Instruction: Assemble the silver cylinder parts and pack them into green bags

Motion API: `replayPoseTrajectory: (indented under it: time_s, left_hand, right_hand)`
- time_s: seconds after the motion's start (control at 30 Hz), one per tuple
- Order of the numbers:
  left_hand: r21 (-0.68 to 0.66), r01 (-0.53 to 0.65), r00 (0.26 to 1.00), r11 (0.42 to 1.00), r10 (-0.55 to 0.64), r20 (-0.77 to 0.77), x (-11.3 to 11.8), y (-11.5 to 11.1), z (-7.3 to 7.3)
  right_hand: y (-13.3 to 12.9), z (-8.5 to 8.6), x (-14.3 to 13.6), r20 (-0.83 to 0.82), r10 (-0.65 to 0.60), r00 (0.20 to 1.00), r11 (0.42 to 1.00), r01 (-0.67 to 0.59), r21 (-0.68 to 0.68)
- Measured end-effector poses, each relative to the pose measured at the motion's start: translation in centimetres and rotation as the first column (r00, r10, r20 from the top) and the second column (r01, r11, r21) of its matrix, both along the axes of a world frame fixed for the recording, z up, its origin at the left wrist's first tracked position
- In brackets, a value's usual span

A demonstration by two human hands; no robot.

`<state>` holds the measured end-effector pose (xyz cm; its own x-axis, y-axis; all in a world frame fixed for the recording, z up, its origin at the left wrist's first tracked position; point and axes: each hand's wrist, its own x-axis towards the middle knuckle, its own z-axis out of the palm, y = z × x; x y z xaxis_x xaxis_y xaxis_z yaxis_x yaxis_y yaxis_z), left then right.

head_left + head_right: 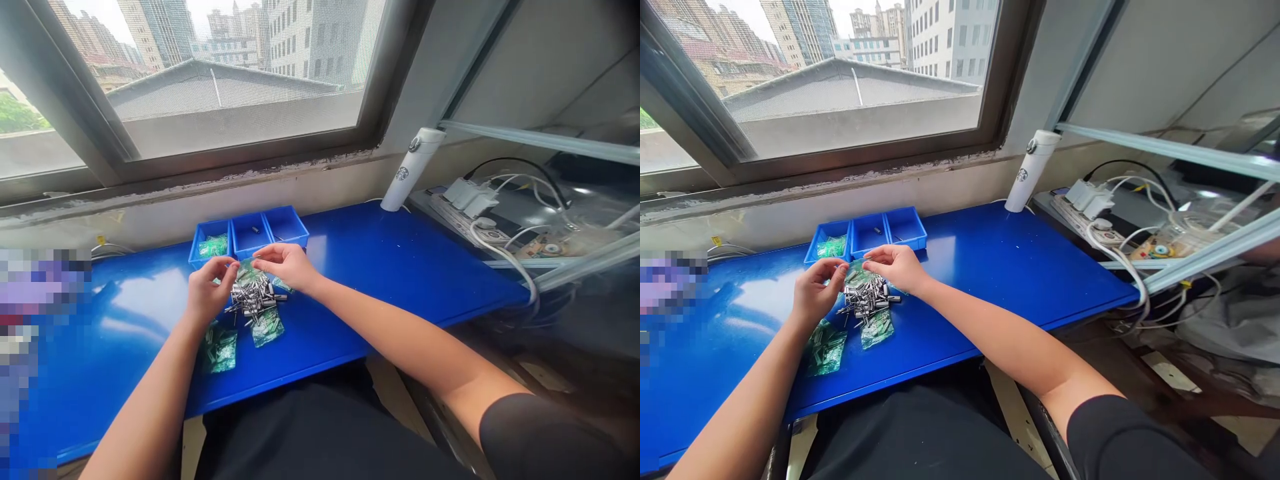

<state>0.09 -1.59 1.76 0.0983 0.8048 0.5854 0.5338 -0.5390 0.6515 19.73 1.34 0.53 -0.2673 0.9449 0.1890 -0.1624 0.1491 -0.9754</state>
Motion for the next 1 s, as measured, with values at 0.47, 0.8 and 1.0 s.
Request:
replayPoseTrajectory:
  time_s: [0.47,0.8,1.0]
  left_hand:
    - [0.053,-0.026,0.999,0.998,0.028,-0.038,-0.1,0.0,0.0]
    - [-0.038,0.053,0.997,0.998,-0.05,0.064,-0.2,-0.2,0.0]
    - [0.091,-0.02,0.999,0.996,0.017,0.037,-0.2,-0.1,0.0]
  right_hand:
    - [0.0,0.3,0.2,0.142,-0.133,0.981,0.986,0.116,0.124]
    - [-0.4,0.5,0.2,0.138,-0.116,0.984,0.986,0.098,0.132]
    - [-0.9,0.9,0.2,0.152,-0.169,0.974,0.967,0.133,0.219]
